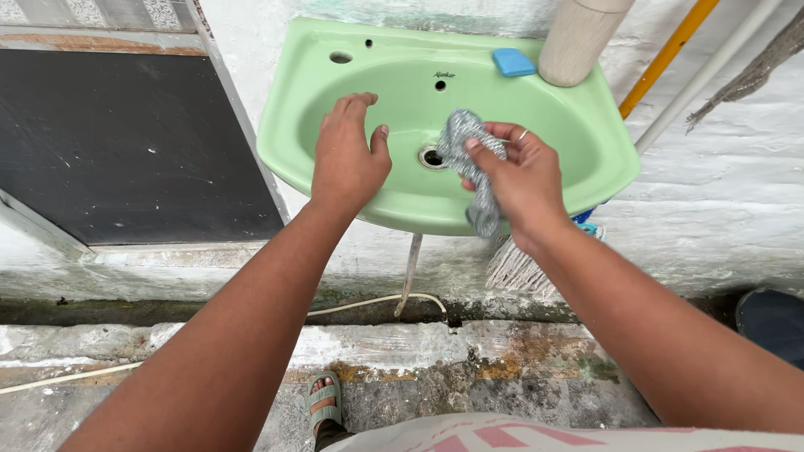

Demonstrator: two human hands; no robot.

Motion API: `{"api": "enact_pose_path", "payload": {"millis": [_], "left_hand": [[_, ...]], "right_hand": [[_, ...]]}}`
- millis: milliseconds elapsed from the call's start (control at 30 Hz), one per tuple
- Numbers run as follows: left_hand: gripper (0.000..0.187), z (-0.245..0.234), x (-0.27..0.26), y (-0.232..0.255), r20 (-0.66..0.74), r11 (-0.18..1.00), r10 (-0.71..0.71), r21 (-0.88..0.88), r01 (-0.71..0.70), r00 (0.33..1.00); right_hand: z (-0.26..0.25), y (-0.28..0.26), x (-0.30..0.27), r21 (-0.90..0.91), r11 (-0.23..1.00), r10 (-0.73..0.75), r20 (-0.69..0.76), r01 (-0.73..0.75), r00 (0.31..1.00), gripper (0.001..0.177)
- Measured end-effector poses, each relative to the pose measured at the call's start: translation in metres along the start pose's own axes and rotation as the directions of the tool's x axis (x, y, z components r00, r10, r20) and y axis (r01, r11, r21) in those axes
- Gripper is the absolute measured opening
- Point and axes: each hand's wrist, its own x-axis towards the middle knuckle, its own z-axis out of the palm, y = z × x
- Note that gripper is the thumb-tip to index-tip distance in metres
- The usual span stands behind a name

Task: The person scrubs a light green wall-mounted sink using a metal mesh scrubber and running water. They clean the basin, the rim, and the faucet, rinsing the scrubber periodically. The person also wipes the sink surface with their hands to remove soap residue.

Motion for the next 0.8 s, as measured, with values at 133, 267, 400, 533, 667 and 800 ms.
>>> {"api": "enact_pose_path", "payload": {"millis": [133,267,400,533,667,800], "left_hand": [[0.049,-0.032,0.031,-0.048,0.059,0.973,0.06,0.218,-0.072,0.996],[0.063,-0.034,0.074,-0.114,0.183,0.973,-0.049,0.229,0.006,0.982],[0.07,0.0,0.107,-0.173,0.297,0.992,-0.04,-0.104,0.074,0.954],[0.068,0.019,0.116,-0.184,0.24,0.844,-0.069,-0.503,0.185,0.968],[0.08,-0.011,0.107,-0.161,0.514,0.468,-0.261,-0.674,0.572,0.817],[0.099,-0.032,0.108,-0.16,0.652,0.075,-0.222,-0.73,0.68,0.725]], "right_hand": [[0.029,-0.002,0.059,0.439,0.86,0.265,0.052,-0.26,0.963,0.033],[0.083,0.012,0.119,0.229,0.967,0.094,0.084,-0.111,0.992,0.042],[0.137,0.043,0.178,-0.329,0.927,-0.192,-0.01,0.178,0.981,0.047],[0.179,0.078,0.21,-0.828,0.465,-0.307,0.181,0.313,0.934,0.05],[0.215,0.085,0.216,-0.925,0.3,-0.168,0.187,0.231,0.968,0.062],[0.236,0.065,0.213,-0.885,0.318,-0.138,0.313,0.341,0.94,0.064]]}}
